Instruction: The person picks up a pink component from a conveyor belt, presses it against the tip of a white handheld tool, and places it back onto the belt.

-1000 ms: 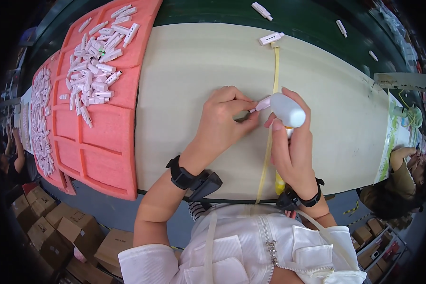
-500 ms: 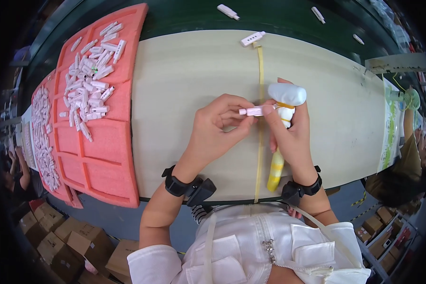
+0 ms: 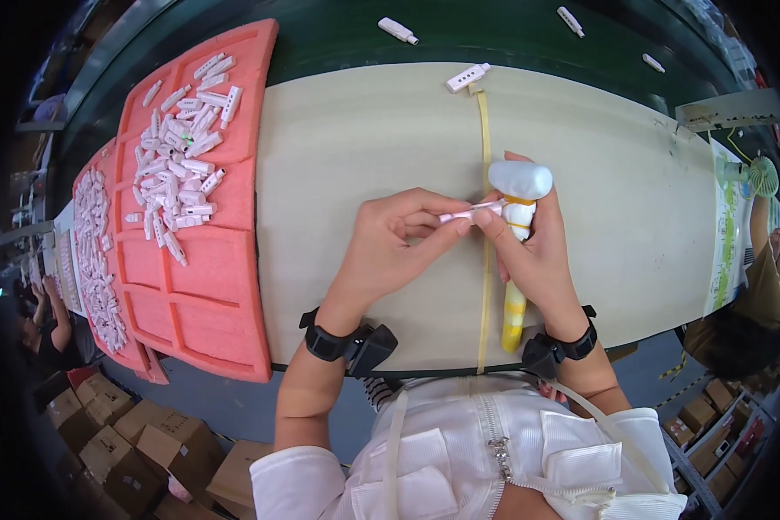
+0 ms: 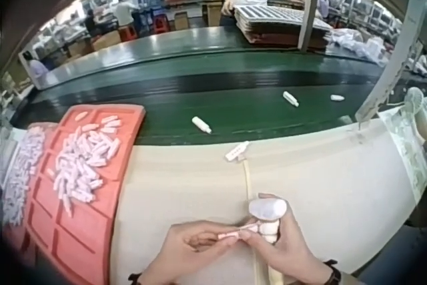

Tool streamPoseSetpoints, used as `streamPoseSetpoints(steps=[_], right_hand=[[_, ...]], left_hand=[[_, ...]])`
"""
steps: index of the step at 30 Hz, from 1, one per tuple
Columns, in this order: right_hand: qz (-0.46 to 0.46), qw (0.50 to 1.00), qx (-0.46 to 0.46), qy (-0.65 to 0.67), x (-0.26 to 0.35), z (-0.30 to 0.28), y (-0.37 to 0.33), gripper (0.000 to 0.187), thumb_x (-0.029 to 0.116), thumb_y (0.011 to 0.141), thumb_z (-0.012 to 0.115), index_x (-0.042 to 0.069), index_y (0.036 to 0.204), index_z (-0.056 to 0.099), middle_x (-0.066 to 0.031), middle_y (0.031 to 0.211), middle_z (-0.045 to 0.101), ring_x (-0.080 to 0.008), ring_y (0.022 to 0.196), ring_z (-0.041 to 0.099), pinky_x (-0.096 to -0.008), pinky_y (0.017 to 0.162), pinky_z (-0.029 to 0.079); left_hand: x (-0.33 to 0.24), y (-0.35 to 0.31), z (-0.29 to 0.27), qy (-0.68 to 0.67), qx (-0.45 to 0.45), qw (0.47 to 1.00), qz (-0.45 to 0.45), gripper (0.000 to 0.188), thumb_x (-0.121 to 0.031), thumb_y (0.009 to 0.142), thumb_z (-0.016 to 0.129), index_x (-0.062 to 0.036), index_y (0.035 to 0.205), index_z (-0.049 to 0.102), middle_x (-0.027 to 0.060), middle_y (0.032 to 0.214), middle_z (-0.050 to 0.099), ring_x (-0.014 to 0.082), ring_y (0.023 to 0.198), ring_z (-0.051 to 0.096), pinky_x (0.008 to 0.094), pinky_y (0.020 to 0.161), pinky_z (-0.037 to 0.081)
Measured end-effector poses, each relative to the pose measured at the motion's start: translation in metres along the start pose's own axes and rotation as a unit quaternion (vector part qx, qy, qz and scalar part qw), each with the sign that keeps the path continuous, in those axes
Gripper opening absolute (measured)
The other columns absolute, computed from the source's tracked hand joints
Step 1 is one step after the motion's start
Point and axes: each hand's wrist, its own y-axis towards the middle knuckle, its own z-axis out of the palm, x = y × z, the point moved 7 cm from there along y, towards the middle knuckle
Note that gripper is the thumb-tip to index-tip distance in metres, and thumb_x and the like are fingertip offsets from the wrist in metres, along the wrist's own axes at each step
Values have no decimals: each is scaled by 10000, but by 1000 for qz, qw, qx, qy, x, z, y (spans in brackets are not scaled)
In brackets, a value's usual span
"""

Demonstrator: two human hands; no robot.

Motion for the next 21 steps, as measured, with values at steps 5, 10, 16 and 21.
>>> streamPoseSetpoints(steps=[5, 10, 16, 21], right_hand=[[28, 999, 19, 7, -3, -4, 0, 644, 117, 966, 702, 71, 1502, 349, -26, 1036, 619, -35, 629, 526, -190, 445, 419], [17, 1000, 14, -20, -5, -8, 1, 638, 95, 959, 697, 89, 1498, 355, -22, 1033, 617, -37, 631, 523, -195, 453, 425], [17, 999, 25, -14, -2, -4, -1, 628, 88, 960, 689, 102, 1494, 361, -20, 1028, 620, -42, 631, 521, -203, 459, 426], [27, 999, 19, -18, -7, -5, 1, 621, 87, 961, 687, 106, 1490, 363, -13, 1020, 623, -46, 616, 515, -208, 461, 417]], left_hand=[[-51, -19, -132, -22, -382, 912, 148, 312, -230, 1029, 647, 31, 1197, 667, 108, 1055, 727, 212, 900, 734, 307, 813, 597], [-51, -16, -200, -128, -492, 847, 154, 320, -254, 1026, 646, 22, 1186, 668, 111, 1107, 711, 207, 940, 710, 326, 823, 589], [-54, 131, -148, 462, -224, 855, 74, 375, -365, 931, 718, -1, 1022, 736, 160, 1016, 722, 275, 954, 691, 424, 798, 536], [-56, 181, -107, 654, -287, 692, 104, 414, -388, 893, 729, 21, 956, 705, 171, 887, 721, 359, 922, 675, 464, 815, 516]])
